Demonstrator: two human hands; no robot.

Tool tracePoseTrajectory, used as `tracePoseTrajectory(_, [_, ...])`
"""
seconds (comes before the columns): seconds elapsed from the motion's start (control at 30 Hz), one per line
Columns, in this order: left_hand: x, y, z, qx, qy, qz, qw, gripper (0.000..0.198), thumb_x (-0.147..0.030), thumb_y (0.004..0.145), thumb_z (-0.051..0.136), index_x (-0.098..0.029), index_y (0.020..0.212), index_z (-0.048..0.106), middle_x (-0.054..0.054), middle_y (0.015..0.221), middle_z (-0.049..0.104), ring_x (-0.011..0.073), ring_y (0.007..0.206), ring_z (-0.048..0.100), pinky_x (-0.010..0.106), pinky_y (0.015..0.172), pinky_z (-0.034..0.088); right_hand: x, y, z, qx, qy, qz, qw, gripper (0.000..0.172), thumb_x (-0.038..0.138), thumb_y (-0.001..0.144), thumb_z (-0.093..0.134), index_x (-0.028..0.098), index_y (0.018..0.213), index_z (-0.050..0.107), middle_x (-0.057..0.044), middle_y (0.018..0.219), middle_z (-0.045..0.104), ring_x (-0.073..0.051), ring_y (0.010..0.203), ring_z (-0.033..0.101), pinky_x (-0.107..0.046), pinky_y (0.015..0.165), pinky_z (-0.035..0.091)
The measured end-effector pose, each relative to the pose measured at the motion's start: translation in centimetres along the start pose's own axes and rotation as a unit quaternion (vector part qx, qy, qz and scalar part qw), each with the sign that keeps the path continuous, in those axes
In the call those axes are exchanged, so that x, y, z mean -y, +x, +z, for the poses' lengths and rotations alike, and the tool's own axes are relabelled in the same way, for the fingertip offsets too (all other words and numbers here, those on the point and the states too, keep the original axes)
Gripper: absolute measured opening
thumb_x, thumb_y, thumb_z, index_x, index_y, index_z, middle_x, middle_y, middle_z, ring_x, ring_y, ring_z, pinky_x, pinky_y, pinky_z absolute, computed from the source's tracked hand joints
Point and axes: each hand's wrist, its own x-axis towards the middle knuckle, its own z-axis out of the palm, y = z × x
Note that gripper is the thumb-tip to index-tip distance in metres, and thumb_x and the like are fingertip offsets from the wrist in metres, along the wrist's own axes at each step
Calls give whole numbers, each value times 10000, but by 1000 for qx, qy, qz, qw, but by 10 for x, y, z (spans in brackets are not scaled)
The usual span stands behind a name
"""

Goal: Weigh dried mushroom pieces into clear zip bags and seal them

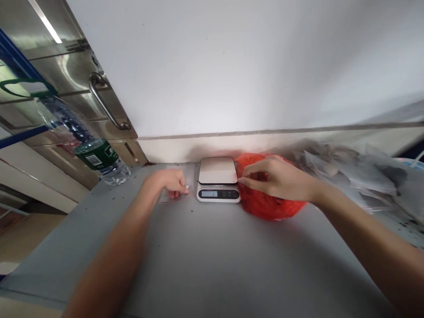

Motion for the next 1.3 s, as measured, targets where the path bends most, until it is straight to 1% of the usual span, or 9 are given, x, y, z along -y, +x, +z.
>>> tracePoseTrajectory(0.23, [-2, -13, -17, 8, -30, 45, 999, 254, -365, 670, 689, -210, 497, 587, 31, 591, 675, 181, 597, 638, 243, 577, 444, -3, -4, -6, -36, -11, 6, 999, 369, 384, 927, 488, 240, 590, 526, 41, 495, 483, -121, 456, 397, -303, 527, 349])
tracePoseTrajectory(0.4, [-23, -41, -31, -106, -57, 129, 984, 324, -431, 817, 639, -199, 591, 631, 20, 612, 655, 144, 575, 586, 242, 577, 394, 6, -6, -10, -49, 23, 46, 997, 404, 438, 929, 516, 224, 590, 566, 27, 521, 494, -129, 500, 409, -302, 538, 359])
tracePoseTrajectory(0.5, [-48, -45, -22, -173, -136, 217, 951, 378, -436, 893, 573, -187, 611, 618, 13, 611, 629, 126, 567, 543, 246, 580, 404, 16, -4, -9, -36, 98, 74, 992, 334, 497, 914, 576, 216, 813, 727, -21, 750, 708, -180, 677, 598, -316, 659, 462])
tracePoseTrajectory(0.6, [-70, -39, -5, -161, -181, 251, 937, 356, -384, 900, 570, -166, 623, 617, 15, 610, 624, 116, 545, 538, 251, 562, 412, 23, -2, -7, -33, 212, 99, 972, 375, 539, 907, 592, 200, 921, 753, -54, 897, 761, -208, 808, 674, -337, 759, 521])
tracePoseTrajectory(0.73, [-79, -28, 9, -147, -166, 256, 941, 305, -407, 898, 587, -170, 713, 644, -2, 611, 631, 115, 526, 542, 242, 513, 386, 23, -1, -8, -13, 318, 136, 938, 308, 460, 872, 657, 178, 779, 737, -55, 849, 763, -200, 819, 714, -334, 771, 561])
tracePoseTrajectory(0.87, [-79, -33, 7, -175, -161, 260, 936, 297, -387, 895, 576, -176, 687, 600, -5, 619, 622, 113, 539, 540, 233, 504, 367, 15, -2, -12, 3, 393, 157, 906, 152, 314, 734, 788, 179, 796, 752, -31, 839, 776, -195, 865, 727, -336, 821, 575])
tracePoseTrajectory(1.0, [-85, -45, 7, -196, -150, 277, 929, 300, -418, 880, 599, -173, 710, 628, -1, 667, 628, 115, 574, 532, 234, 525, 369, 10, -1, -10, -37, 429, 200, 880, 221, 227, 620, 848, 172, 804, 738, -19, 793, 781, -161, 758, 720, -285, 719, 574])
tracePoseTrajectory(1.13, [-90, -50, 12, -201, -121, 267, 935, 305, -469, 794, 704, -182, 718, 633, -7, 672, 631, 128, 595, 531, 240, 523, 357, 12, 2, -7, -65, 443, 232, 864, 277, 294, 543, 914, 168, 677, 708, -22, 664, 748, -153, 646, 691, -274, 639, 554])
tracePoseTrajectory(1.3, [-92, -50, 14, -195, -91, 259, 942, 312, -390, 851, 576, -183, 617, 574, -15, 590, 531, 113, 537, 424, 252, 484, 268, 12, 4, -5, -86, 422, 222, 875, 413, 447, 484, 950, 174, 577, 656, 1, 581, 681, -122, 558, 610, -274, 593, 513])
